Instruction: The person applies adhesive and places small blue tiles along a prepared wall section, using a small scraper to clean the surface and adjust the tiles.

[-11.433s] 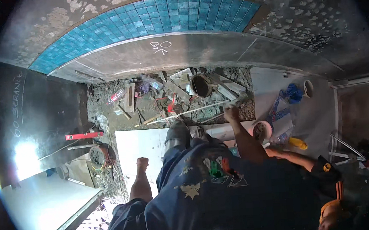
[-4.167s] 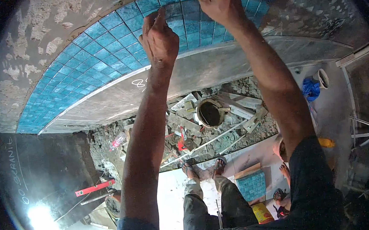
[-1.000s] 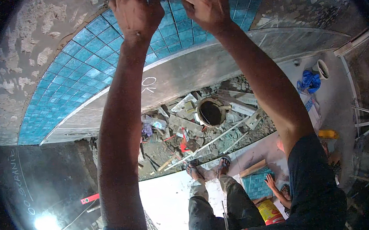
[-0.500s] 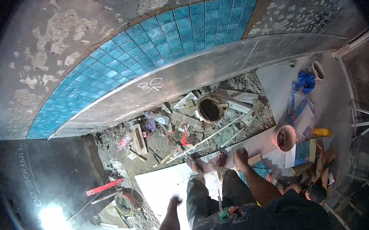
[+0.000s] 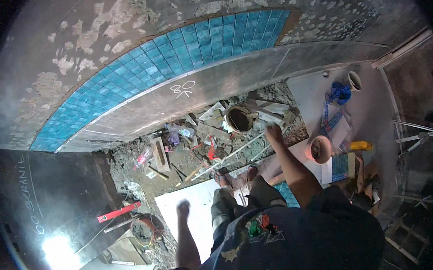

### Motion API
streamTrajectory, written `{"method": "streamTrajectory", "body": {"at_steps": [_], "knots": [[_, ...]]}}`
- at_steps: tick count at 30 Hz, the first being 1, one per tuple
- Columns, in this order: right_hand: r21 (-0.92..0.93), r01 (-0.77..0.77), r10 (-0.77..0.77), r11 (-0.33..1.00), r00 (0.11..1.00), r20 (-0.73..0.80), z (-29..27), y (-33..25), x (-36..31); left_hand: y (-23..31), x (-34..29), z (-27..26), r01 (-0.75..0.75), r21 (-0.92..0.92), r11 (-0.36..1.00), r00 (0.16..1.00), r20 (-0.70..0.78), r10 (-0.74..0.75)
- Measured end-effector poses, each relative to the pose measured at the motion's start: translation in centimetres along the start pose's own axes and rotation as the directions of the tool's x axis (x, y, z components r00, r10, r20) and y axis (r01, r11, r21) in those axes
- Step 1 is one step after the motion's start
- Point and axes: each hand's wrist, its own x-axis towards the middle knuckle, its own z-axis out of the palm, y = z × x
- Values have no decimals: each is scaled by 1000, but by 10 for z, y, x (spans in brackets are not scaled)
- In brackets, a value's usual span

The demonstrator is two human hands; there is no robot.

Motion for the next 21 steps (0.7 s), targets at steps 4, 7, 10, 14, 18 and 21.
{"method": "streamTrajectory", "body": {"at_steps": [4,7,10,14,18,21], "knots": [[301,179,-163,937,984,-78,7,-180,50,41,87,-96,143,-681,718,927,-161,-338],[330,457,-319,826,862,-395,-11,-249,110,107,100,-130,19,-777,630,931,-216,-295],[280,548,-380,789,792,-479,-3,-308,141,97,46,-82,220,-696,683,911,-103,-399],[385,652,-324,653,700,-636,11,-351,180,29,-95,76,272,-535,800,959,82,-271],[410,546,-320,731,805,-500,27,-303,161,52,-192,144,82,154,985,848,509,-150],[408,314,-286,857,949,-129,85,-229,81,56,-227,163,504,-47,862,729,558,-396]]}}
